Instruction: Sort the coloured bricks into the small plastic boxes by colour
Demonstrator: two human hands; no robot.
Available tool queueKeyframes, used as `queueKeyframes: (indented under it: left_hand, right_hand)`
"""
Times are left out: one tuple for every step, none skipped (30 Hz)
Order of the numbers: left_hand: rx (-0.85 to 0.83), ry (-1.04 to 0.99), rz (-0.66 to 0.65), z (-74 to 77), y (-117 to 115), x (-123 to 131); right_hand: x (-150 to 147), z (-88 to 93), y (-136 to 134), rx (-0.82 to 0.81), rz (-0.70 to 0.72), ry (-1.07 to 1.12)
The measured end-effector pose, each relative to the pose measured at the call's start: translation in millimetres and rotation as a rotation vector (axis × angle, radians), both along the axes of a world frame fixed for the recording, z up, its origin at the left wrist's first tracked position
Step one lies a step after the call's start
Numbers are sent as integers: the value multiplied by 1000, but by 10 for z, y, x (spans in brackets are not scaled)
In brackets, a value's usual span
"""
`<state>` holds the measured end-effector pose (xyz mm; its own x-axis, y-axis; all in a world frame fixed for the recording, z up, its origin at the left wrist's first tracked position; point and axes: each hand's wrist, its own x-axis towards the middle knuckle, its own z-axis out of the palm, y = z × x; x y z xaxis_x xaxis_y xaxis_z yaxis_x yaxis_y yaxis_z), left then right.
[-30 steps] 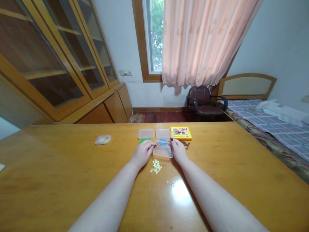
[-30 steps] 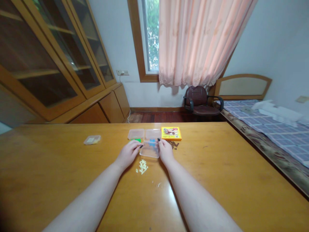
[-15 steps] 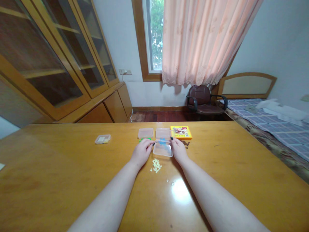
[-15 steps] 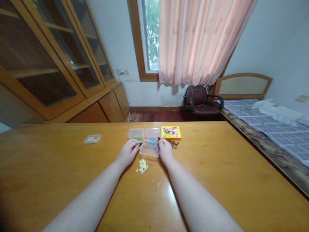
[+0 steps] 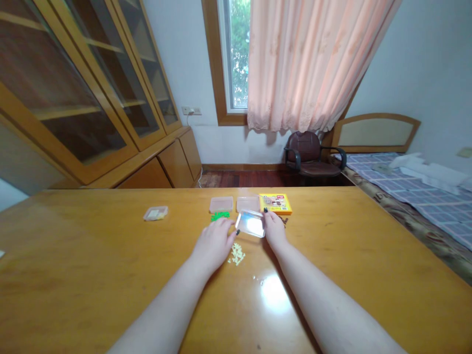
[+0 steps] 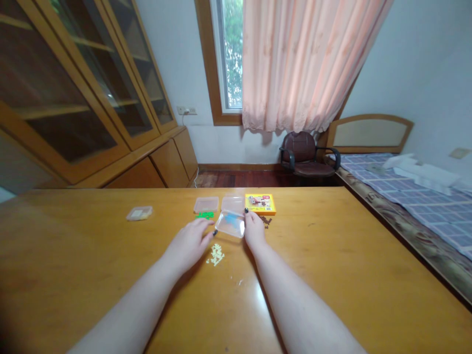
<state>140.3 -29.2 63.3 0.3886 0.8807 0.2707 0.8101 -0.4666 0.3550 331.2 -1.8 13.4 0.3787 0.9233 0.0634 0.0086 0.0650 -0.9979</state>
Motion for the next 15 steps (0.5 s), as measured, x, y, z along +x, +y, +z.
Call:
queueKeyframes:
  left_hand:
    - [-12,47,55,-35,-118,33]
    - [-14,89,89,-96,-239,68]
    - [-25,125,83,-175,-355,103]
    - [-52,160,31,-264,-459,135]
    - [-85,191,-29,-352,-544,162]
    - [-119,214,-63,-430,-606,181]
    - [-149,234,-88,-492,-641,194]
    - [-171,249,-106,-533,-650,201]
    - [-186,261,-118,-556,-635,205]
    - [-196,271,-132,-561,-599,208]
    - [-201,281,-144,-555,-546,211]
    - [-204,291,-154,-541,-480,214]
    - [-205,301,-154,-524,-408,218]
    - [-205,313,-145,-509,-332,222]
    - [-206,326,-129,-495,-257,226]
  right_hand:
    - [14,-15,15,-6,-24,12]
    - [26,-33,30,-12,-44,32]
    - [36,-54,45,-15,-62,55]
    - [43,-75,59,-15,-73,75]
    - [48,-96,71,-13,-81,89]
    - [51,-116,82,-10,-85,98]
    - [52,-132,90,-8,-85,101]
    - [51,-145,97,-7,-85,101]
    - [50,-152,102,-7,-84,101]
    - [48,-154,105,-9,-85,102]
    - [45,-151,106,-9,-86,103]
    - [41,-143,106,-7,-89,106]
    - [38,-133,105,-6,-91,109]
    - [34,-122,102,-4,-91,111]
    - [31,-112,99,-4,-92,110]
